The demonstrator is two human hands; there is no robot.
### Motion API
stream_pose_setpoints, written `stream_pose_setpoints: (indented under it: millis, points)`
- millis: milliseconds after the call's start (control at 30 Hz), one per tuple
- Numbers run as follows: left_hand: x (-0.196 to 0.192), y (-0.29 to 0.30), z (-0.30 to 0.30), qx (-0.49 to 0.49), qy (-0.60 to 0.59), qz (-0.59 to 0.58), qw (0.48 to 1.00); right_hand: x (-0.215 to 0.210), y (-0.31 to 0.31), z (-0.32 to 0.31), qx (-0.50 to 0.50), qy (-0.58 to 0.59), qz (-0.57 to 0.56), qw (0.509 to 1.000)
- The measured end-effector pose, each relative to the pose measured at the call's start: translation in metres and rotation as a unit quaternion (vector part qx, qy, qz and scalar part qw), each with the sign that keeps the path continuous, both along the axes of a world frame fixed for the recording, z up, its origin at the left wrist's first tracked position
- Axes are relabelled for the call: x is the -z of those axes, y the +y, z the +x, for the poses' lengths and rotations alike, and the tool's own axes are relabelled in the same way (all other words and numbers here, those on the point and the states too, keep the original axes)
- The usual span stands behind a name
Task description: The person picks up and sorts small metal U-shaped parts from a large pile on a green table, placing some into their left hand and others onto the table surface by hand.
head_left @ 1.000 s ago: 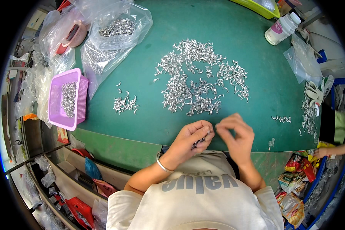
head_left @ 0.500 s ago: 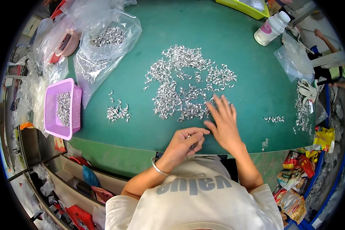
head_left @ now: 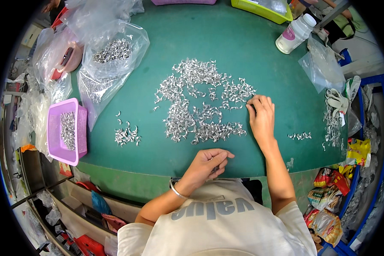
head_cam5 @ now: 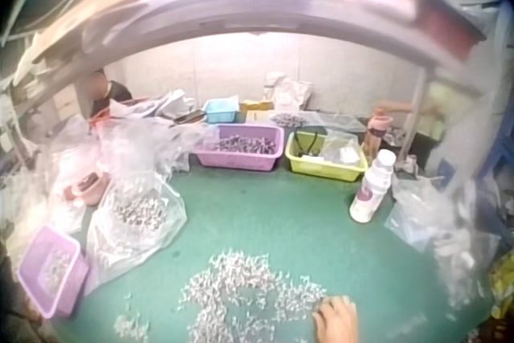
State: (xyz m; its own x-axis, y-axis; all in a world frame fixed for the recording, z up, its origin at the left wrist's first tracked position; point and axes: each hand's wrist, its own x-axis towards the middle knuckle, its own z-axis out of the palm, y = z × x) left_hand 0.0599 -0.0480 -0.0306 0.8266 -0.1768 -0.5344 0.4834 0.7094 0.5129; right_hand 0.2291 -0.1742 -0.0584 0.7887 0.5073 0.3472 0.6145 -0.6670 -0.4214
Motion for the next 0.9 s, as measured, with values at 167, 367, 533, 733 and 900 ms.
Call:
stream_pose_setpoints:
  millis: [167,367,533,733,900]
  points:
    - [-0.004,-0.002,0.002,-0.068,0.004,0.102,0.992,-0.023,-0.010,-0.037,-0.017,0.385,0.307,0.870]
    - [-0.011,-0.002,0.003,-0.147,-0.050,0.190,0.969,-0.035,-0.014,-0.080,-0.042,0.647,0.449,0.615]
    - [-0.015,0.000,-0.001,-0.145,-0.084,0.249,0.954,-0.042,-0.012,-0.089,-0.050,0.658,0.431,0.615]
    - [-0.020,0.002,-0.002,-0.144,-0.158,0.330,0.919,-0.047,-0.010,-0.092,-0.048,0.659,0.414,0.626]
    - [-0.023,0.003,-0.003,-0.136,-0.171,0.334,0.917,-0.048,-0.010,-0.094,-0.059,0.657,0.417,0.625]
